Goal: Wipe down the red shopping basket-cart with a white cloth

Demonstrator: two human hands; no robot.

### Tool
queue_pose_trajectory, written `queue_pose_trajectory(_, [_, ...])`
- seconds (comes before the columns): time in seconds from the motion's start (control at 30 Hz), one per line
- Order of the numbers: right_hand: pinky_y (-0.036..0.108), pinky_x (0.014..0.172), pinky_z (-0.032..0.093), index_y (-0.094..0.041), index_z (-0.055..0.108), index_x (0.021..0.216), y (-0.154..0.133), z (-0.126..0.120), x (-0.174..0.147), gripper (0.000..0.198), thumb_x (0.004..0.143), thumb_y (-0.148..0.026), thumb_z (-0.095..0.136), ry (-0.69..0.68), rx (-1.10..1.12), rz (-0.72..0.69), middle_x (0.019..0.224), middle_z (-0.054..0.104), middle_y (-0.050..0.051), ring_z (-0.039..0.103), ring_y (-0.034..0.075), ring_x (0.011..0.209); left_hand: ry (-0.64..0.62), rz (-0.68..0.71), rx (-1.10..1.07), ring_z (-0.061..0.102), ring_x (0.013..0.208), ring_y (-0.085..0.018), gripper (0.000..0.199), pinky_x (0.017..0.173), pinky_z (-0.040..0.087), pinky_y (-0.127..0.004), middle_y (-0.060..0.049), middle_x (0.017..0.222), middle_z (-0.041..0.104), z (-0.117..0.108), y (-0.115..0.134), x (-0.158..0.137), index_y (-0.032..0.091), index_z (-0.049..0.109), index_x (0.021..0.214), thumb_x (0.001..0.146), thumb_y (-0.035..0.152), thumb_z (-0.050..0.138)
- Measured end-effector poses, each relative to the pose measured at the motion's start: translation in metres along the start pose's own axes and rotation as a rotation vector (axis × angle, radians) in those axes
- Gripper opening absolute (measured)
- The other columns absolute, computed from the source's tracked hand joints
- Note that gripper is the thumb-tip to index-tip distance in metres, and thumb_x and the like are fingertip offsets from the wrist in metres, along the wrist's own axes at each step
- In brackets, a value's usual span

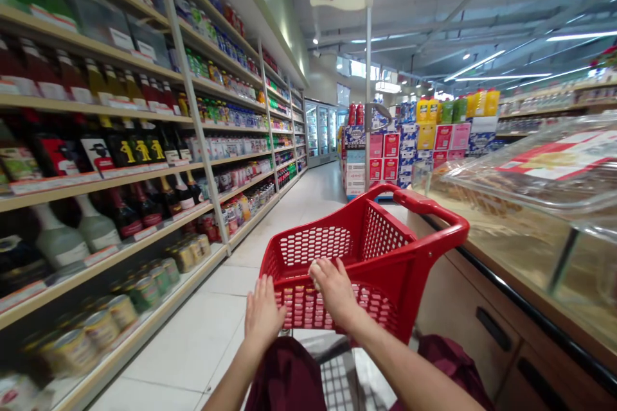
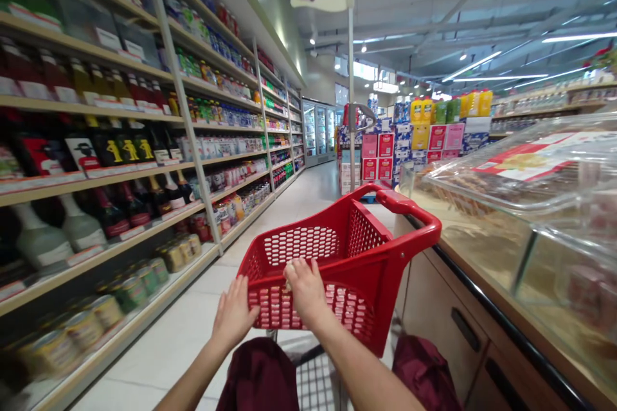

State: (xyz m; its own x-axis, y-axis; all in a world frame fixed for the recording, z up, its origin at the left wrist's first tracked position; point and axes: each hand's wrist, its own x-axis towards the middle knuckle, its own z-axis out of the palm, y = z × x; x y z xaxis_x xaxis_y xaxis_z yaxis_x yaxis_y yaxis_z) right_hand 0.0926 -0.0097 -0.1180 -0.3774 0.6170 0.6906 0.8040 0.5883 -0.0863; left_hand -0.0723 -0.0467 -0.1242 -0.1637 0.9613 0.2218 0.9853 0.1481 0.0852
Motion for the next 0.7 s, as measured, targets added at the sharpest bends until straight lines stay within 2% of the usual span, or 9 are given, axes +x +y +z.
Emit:
queue_pose_trajectory(0.1, [0.04,0.097,0.026,-0.023,0.053,0.103,-0.005,0.004,0.005,0.022,0.086,-0.018,0.041,-0.021,0.002,0.041,0.111,0.056,0.005,0.047,0.017,0.107,0.002,-0.03,-0.035,0.021,0.129,-0.021,0.067,0.104,0.021,-0.039,-0.014,0.14,0.025,0.007,-0.021,0.0,0.006,0.022,0.131,0.068,0.02,0.041])
queue_pose_trajectory(0.23, [0.04,0.097,0.028,-0.021,0.051,0.11,-0.034,0.027,0.011,0.027,0.084,-0.017,0.043,-0.101,0.028,-0.088,0.119,0.053,0.007,0.043,0.02,0.112,0.003,0.023,-0.029,0.02,0.129,-0.021,0.067,0.104,0.019,-0.039,-0.013,0.14,0.025,0.009,-0.031,-0.002,0.007,0.023,0.131,0.067,0.019,0.04])
queue_pose_trajectory(0.33, [0.04,0.098,0.027,-0.021,0.051,0.112,-0.046,0.037,0.017,0.029,0.084,-0.02,0.043,-0.111,0.05,-0.17,0.121,0.052,0.007,0.042,0.021,0.115,-0.01,0.067,-0.01,0.019,0.13,-0.02,0.068,0.105,0.017,-0.04,-0.012,0.14,0.025,0.007,-0.032,-0.003,0.008,0.024,0.131,0.066,0.018,0.04])
queue_pose_trajectory(0.5, [0.042,0.099,0.027,-0.02,0.049,0.115,-0.039,0.034,0.024,0.03,0.086,-0.021,0.041,-0.045,0.047,-0.074,0.124,0.05,0.007,0.038,0.021,0.119,-0.001,0.09,-0.123,0.02,0.129,-0.02,0.072,0.105,0.021,-0.038,-0.013,0.14,0.024,0.011,-0.039,0.002,0.007,0.022,0.131,0.062,0.018,0.043])
queue_pose_trajectory(0.6, [0.039,0.101,0.026,-0.019,0.048,0.117,-0.044,0.043,0.011,0.032,0.087,-0.021,0.039,-0.073,0.051,-0.273,0.129,0.045,0.006,0.033,0.02,0.123,-0.009,0.137,-0.188,0.024,0.128,-0.02,0.069,0.105,0.023,-0.035,-0.016,0.138,0.028,0.013,-0.046,0.005,0.004,0.025,0.129,0.064,0.02,0.043])
queue_pose_trajectory(0.7, [0.037,0.102,0.027,-0.017,0.053,0.11,-0.052,0.058,-0.013,0.028,0.087,-0.021,0.04,-0.14,0.05,-0.483,0.122,0.051,0.006,0.035,0.02,0.121,-0.038,0.144,-0.18,0.026,0.127,-0.019,0.066,0.105,0.023,-0.033,-0.015,0.137,0.03,0.01,-0.052,0.006,0.003,0.028,0.128,0.066,0.018,0.041])
